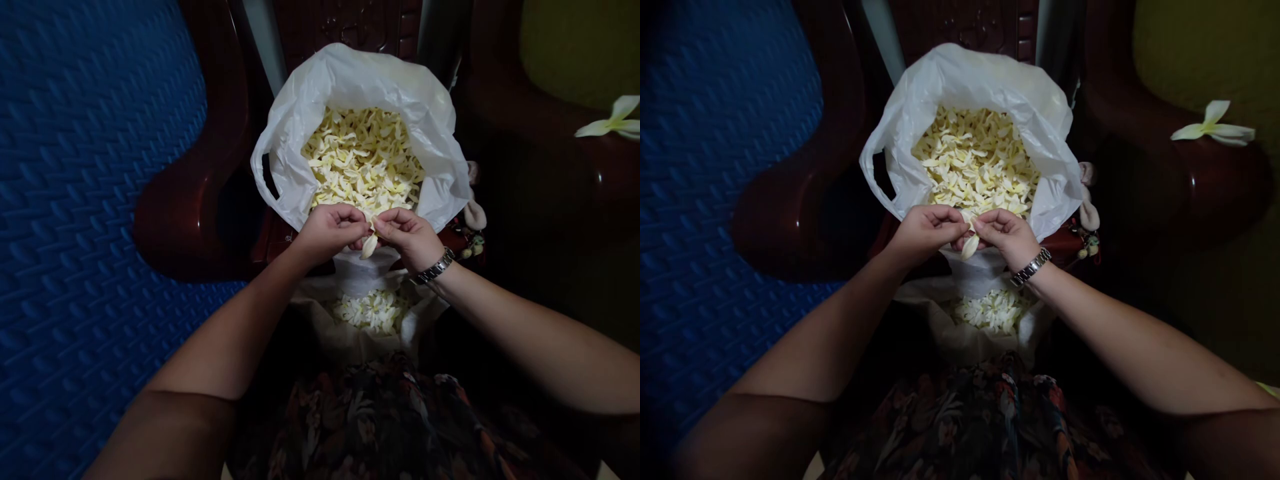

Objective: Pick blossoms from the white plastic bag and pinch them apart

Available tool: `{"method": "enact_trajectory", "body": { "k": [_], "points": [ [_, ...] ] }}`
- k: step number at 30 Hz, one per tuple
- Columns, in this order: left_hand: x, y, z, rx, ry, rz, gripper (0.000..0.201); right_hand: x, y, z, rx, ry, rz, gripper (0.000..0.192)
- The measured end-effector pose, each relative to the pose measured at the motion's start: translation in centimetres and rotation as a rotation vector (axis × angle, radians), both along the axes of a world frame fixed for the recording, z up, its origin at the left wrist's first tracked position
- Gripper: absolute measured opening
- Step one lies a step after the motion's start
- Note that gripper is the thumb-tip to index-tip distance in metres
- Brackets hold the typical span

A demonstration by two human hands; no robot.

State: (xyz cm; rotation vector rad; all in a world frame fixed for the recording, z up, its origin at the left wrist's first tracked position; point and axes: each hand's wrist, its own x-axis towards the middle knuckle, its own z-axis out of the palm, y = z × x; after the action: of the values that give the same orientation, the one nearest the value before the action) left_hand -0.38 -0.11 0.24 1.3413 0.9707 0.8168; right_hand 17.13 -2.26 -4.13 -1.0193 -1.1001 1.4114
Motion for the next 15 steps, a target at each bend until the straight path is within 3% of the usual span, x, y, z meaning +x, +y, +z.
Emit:
{"method": "enact_trajectory", "body": {
  "k": [15],
  "points": [
    [-0.13, -0.03, 0.08, 0.002, 0.009, -0.024, 0.004, 0.11, -0.1, 0.33, 0.001, -0.046, -0.015, 0.047]
  ]
}}
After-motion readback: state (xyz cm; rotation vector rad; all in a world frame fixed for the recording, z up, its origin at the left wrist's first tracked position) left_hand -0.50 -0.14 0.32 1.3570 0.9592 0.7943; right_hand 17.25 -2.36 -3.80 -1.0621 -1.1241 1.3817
